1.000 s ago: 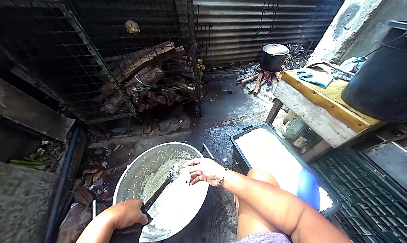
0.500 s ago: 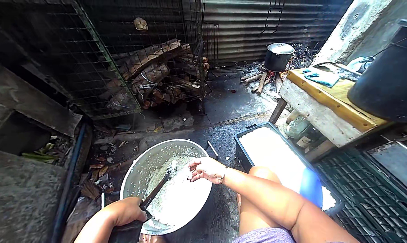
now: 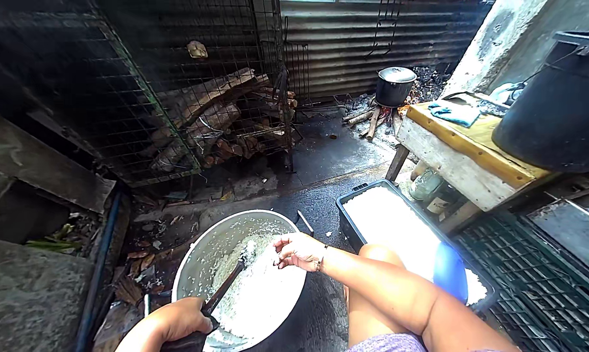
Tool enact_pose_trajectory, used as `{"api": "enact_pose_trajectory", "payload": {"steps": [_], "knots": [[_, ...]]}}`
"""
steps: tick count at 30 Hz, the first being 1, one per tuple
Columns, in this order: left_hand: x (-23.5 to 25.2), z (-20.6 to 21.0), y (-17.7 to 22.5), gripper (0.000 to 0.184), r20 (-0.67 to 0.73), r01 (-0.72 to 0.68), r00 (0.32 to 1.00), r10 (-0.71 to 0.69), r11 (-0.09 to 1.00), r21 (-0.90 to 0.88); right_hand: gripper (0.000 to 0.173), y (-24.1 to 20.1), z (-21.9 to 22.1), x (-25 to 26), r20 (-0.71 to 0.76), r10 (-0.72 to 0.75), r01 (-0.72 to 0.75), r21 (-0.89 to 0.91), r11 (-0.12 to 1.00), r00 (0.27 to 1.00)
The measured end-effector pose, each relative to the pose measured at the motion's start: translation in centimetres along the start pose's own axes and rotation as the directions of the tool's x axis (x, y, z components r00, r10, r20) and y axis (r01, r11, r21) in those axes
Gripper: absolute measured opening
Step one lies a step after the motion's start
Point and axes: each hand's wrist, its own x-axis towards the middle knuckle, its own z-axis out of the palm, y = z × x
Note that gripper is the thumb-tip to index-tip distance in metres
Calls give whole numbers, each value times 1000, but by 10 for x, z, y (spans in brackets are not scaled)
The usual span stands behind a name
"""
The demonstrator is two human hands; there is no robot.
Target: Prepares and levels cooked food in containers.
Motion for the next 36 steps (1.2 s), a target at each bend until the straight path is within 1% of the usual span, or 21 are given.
{"api": "enact_pose_trajectory", "payload": {"steps": [4, 10, 23, 36], "knots": [[-1, 0, -1, 54, 1, -4, 1000, 4, 1000, -15, 33, -1, -2, 1, -19, 27, -26, 76, 997, 999], [3, -1, -2, 55, 7, -2, 1000, 2, 1000, -14, 32, 0, -3, 2, 3, 41, -41, 114, 993, 999], [3, -1, -2, 55, 3, 2, 1000, -2, 1000, -21, 30, 0, -2, 2, 53, 39, -45, 123, 991, 998], [0, -2, 1, 54, 9, 7, 1000, -7, 1000, -13, 31, 1, -1, 1, 51, 41, -45, 91, 995, 998]]}}
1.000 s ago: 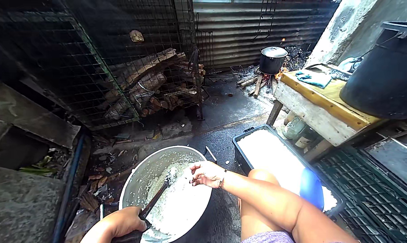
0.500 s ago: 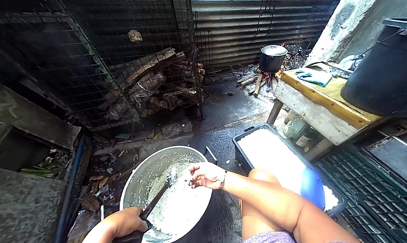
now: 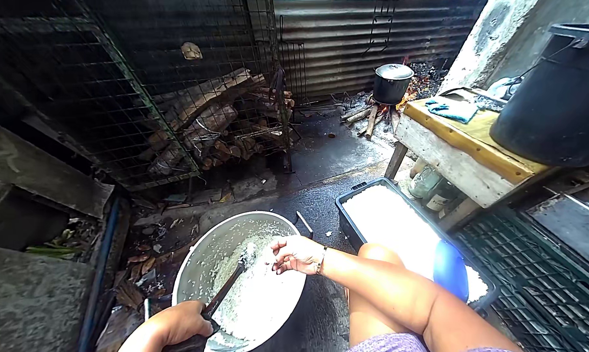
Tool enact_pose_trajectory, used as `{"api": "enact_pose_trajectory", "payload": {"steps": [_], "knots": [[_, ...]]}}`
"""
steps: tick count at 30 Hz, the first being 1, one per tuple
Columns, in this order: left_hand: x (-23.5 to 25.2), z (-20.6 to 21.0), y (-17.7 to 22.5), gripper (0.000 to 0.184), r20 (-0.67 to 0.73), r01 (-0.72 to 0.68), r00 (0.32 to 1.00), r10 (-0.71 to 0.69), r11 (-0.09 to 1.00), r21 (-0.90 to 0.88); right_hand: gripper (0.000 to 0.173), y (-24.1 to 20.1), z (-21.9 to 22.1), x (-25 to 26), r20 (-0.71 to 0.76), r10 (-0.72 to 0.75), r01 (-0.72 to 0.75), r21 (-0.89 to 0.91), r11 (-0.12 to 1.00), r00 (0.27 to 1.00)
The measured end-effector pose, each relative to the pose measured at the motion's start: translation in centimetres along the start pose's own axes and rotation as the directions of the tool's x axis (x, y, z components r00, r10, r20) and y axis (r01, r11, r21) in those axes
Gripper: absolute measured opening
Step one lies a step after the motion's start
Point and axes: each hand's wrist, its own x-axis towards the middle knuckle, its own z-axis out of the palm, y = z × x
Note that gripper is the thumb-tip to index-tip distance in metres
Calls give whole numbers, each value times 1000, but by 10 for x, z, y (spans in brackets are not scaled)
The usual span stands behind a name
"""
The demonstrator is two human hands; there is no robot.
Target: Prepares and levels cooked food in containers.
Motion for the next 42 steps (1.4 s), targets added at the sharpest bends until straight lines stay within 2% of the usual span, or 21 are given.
{"api": "enact_pose_trajectory", "payload": {"steps": [13, 22, 33, 42], "knots": [[-1, -2, 4, 54, 1, -9, 1000, 9, 1000, 16, 30, -1, 0, -1, 20, -6, 6, -12, 1000, 1000], [9, -3, -6, 52, 18, 17, 1000, -17, 999, -27, 28, 0, 0, -2, 36, -12, 13, -20, 1000, 999], [11, -1, -6, 50, 13, -20, 1000, 21, 998, -64, 27, 2, -1, 0, 38, -2, 3, -40, 999, 999], [6, -1, -2, 49, 5, 6, 1000, -6, 998, -65, 26, 1, -2, -1, 56, -2, 5, -51, 999, 998]]}}
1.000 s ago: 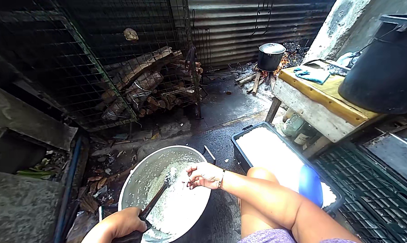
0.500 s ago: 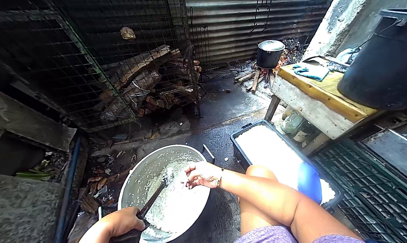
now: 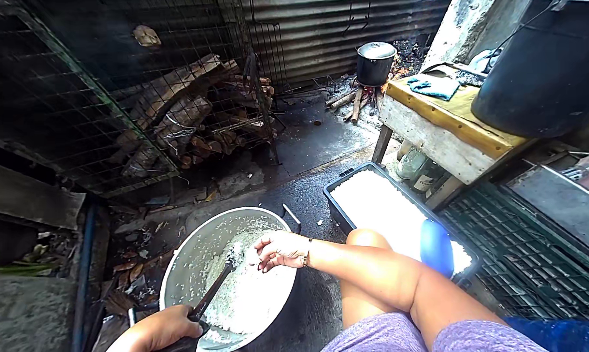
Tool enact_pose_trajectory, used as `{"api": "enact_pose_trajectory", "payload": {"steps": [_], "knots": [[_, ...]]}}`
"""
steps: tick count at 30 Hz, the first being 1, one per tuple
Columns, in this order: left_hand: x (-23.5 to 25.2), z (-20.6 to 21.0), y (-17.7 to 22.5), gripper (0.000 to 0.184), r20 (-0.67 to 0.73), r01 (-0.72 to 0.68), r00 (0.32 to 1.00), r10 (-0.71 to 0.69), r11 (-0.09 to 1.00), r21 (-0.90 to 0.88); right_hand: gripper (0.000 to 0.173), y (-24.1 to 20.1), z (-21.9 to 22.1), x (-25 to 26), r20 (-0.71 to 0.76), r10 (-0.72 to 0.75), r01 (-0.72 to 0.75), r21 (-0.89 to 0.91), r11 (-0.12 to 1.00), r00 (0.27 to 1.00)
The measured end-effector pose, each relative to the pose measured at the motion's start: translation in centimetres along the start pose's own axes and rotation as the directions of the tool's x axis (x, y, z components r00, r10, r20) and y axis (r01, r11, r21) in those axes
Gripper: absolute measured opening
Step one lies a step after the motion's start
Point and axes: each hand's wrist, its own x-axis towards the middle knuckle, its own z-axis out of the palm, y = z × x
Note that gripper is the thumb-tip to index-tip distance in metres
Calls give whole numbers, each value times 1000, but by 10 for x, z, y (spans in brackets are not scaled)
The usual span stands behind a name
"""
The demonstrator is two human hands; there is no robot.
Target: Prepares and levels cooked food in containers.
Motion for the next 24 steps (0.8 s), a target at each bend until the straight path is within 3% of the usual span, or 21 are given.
{"api": "enact_pose_trajectory", "payload": {"steps": [24], "knots": [[10, 1, -8, 52, 4, -7, 1000, 7, 1000, 4, 25, 0, 1, -1, 12, 6, -5, -15, 1000, 1000]]}}
